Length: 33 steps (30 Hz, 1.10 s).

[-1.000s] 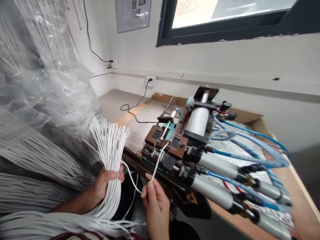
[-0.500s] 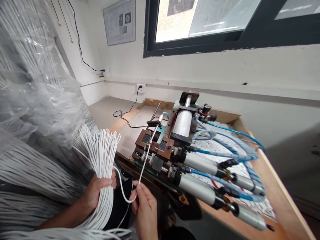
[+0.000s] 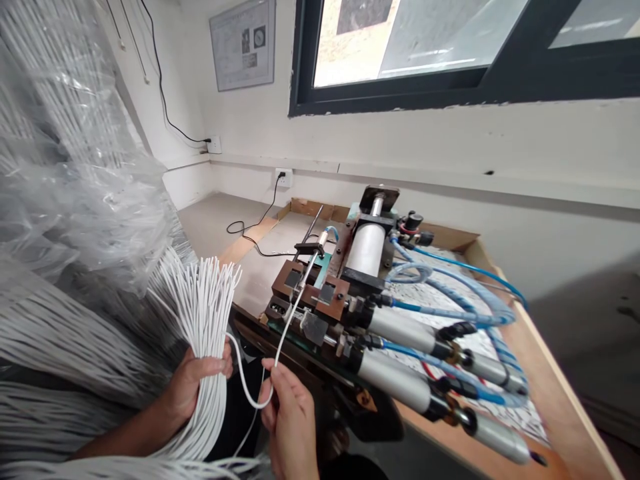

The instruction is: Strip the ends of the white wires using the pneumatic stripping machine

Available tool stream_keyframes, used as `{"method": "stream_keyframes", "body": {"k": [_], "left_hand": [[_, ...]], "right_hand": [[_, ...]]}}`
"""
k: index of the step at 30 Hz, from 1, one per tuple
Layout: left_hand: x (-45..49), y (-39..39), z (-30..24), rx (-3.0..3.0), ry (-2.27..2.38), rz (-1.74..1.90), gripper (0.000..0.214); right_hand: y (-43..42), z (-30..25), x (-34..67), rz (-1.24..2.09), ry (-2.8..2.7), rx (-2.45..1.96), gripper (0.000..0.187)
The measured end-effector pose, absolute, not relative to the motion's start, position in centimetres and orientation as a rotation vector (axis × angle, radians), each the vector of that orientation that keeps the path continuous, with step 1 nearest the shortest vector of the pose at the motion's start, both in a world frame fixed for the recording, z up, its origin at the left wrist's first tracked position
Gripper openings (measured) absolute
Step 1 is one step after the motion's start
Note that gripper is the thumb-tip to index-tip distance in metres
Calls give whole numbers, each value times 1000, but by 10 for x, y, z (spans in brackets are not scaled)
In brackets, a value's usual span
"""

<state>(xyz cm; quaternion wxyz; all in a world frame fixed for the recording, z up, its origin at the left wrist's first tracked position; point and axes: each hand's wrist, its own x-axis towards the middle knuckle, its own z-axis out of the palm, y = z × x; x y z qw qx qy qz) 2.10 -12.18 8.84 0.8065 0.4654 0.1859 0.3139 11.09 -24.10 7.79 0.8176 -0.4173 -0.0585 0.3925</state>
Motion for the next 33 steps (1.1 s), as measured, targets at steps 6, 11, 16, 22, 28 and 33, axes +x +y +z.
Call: {"method": "stream_keyframes", "body": {"k": [6,11,16,22,28,33], "left_hand": [[21,-123,90,1008,413,670,18],[21,-123,88,1004,390,666,19],[22,-122,87,999,391,671,20],[21,-123,87,998,409,672,21],[22,-123,88,991,421,666,22],[22,-123,89,996,448,664,24]], "right_hand": [[-241,71,110,839,-100,-924,41],[-241,66,111,836,-117,-915,41],[-239,65,113,834,-103,-927,41],[-236,66,115,800,-107,-960,45],[-226,71,132,631,-238,-1119,43],[-211,78,148,508,-182,-1109,51]]}}
